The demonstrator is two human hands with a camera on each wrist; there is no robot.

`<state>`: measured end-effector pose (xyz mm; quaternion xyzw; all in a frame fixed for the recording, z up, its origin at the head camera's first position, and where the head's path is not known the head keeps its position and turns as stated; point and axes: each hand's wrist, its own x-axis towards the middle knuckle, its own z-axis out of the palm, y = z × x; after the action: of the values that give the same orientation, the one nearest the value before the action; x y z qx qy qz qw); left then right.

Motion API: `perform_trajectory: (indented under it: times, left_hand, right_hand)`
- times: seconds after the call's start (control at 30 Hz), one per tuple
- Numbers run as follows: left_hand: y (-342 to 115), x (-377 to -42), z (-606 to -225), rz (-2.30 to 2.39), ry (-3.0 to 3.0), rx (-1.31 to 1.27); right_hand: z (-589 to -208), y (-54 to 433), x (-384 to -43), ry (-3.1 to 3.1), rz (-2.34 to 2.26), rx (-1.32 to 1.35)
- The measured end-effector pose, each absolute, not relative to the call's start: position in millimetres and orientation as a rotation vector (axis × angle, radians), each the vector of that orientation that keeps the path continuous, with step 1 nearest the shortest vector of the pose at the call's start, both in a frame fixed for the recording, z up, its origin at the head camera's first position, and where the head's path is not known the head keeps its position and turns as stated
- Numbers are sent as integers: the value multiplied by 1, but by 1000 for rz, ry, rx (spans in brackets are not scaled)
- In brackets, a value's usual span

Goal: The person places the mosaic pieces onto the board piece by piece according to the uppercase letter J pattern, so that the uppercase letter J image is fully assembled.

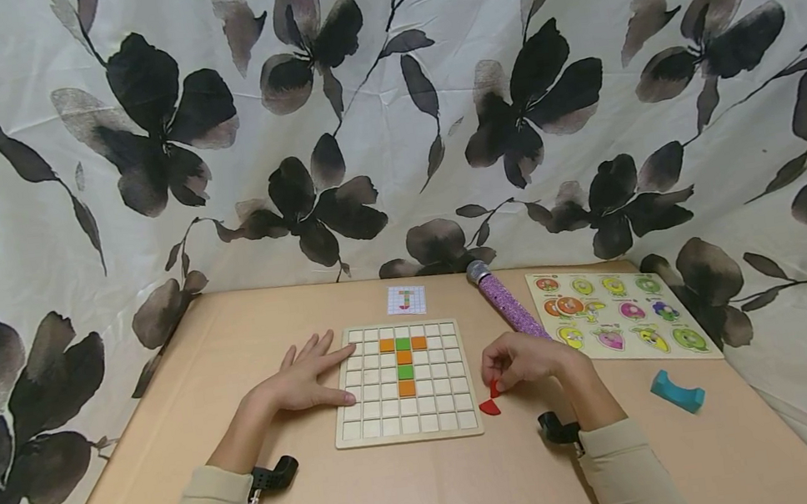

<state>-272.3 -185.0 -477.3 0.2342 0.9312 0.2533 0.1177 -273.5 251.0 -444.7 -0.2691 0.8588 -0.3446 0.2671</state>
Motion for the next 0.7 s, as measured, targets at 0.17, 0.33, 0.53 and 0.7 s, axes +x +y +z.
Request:
perform_trajectory:
  times: [0.17,0.33,0.53,0.7]
  left_hand:
    - [-185,-272,-477,739,2726,687]
    - [-184,-272,-477,733,2728,683]
    - [-184,-272,-476,736,2726,680]
    - [-184,-272,-476,735,2727,681]
  right_hand:
    - [-444,253,-272,2362,-905,-717]
    - [-442,252,-272,2388,-901,-712]
    - [-440,252,-271,2409,-913,-730]
    - [-439,248,-272,2447,-946,-790]
